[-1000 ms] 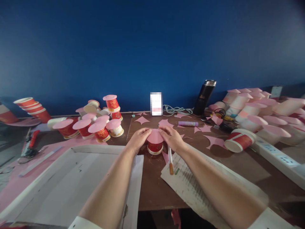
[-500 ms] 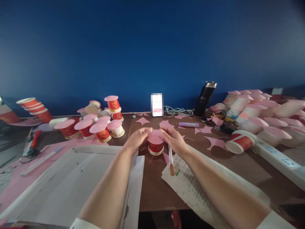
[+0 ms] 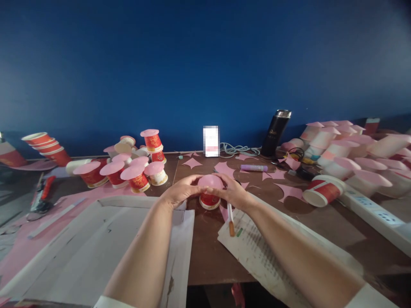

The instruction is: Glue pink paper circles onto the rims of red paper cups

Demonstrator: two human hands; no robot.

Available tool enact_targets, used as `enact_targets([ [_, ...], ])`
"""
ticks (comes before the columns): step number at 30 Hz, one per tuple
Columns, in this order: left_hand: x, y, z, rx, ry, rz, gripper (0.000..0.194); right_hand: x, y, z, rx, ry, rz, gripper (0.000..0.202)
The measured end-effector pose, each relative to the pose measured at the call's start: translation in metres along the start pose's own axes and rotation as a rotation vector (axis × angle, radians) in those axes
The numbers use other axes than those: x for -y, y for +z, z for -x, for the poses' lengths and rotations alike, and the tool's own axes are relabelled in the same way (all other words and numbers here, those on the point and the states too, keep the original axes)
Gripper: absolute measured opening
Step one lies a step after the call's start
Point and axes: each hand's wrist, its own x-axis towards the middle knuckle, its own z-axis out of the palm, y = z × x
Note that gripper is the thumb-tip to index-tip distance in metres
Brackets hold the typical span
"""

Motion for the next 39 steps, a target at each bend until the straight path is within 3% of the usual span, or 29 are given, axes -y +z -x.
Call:
enact_targets([
  [9,-0.003,0.002,0.001,0.027,0.045,-0.073,0.067,0.0,-0.007,0.002,-0.021,-0.016,-0.063,0.053],
  [30,0.002,0.0,-0.002,-0.003,0.019,-0.049,0.06,0.001,-0.012,-0.001,-0.047,-0.024,-0.098,0.042],
  [36,0.007,-0.002,-0.004,-0.144,-0.026,-0.038,0.052,-0.003,-0.01,-0.003,-0.107,-0.001,-0.105,0.034],
  [39,0.007,-0.002,-0.005,-0.141,-0.025,-0.039,0.051,-0.007,-0.007,-0.006,-0.113,-0.019,-0.097,0.035],
])
